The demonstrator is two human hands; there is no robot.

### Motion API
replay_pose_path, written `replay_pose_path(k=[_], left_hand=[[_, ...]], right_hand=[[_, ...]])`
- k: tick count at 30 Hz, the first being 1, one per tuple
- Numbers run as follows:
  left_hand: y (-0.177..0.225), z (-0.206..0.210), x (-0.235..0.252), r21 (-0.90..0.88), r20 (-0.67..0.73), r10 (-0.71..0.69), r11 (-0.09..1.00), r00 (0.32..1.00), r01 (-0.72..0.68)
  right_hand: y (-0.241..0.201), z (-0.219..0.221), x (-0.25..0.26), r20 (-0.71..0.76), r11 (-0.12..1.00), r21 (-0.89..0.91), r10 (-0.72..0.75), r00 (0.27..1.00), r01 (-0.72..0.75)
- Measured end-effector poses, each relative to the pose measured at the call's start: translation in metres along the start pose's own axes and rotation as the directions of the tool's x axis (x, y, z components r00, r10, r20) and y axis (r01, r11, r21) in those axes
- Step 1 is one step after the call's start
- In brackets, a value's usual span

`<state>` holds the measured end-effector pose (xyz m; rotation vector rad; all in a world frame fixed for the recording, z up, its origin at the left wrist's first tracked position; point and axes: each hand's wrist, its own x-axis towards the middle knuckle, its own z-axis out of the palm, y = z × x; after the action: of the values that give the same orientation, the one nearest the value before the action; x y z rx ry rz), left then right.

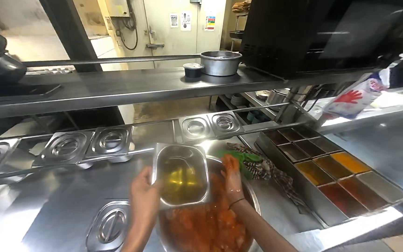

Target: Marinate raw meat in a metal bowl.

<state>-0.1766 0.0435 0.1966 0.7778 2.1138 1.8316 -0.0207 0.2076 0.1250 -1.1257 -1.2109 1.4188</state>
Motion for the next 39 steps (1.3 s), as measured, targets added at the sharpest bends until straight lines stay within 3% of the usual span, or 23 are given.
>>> replay_pose_path(k=[3,6,11,19,24,28,33,39], left_hand=[[-0.003,-0.001,-0.003,0.026,0.003,0.006,1.000,1.000,-0.006],[-0.008,-0.001,-0.006,0.026,0.001,0.014,1.000,1.000,-0.014],[-0.009,0.000,-0.011,0.023,0.013,-0.013,1.000,1.000,0.013],[-0.014,0.006,-0.014,0.055,0.014,-0.017,0.998,1.000,0.016],[-0.015,0.016,-0.015,0.092,-0.019,-0.027,0.995,0.999,0.029],[-0.019,0.023,-0.014,0.049,-0.076,-0.028,0.998,0.997,0.032],[-0.020,0.016,0.003,-0.221,-0.079,-0.151,0.966,0.985,0.130],[-0.008,-0.002,0.033,-0.290,-0.037,-0.236,0.932,0.971,0.216]], right_hand=[[0.014,0.001,0.010,0.076,0.983,-0.050,-0.175,0.982,0.179],[0.026,0.001,0.019,0.166,0.899,-0.138,-0.392,0.905,0.415],[0.027,0.017,0.018,0.184,0.823,-0.166,-0.516,0.837,0.544],[0.037,0.024,0.015,0.194,0.758,-0.219,-0.583,0.789,0.614],[0.052,0.020,-0.012,0.270,0.679,-0.350,-0.587,0.764,0.645],[0.064,0.021,-0.035,0.234,0.649,-0.404,-0.607,0.759,0.644],[0.067,0.006,-0.045,0.010,0.826,-0.242,-0.523,0.852,0.510],[0.079,-0.040,-0.044,-0.071,0.886,-0.264,-0.412,0.908,0.381]])
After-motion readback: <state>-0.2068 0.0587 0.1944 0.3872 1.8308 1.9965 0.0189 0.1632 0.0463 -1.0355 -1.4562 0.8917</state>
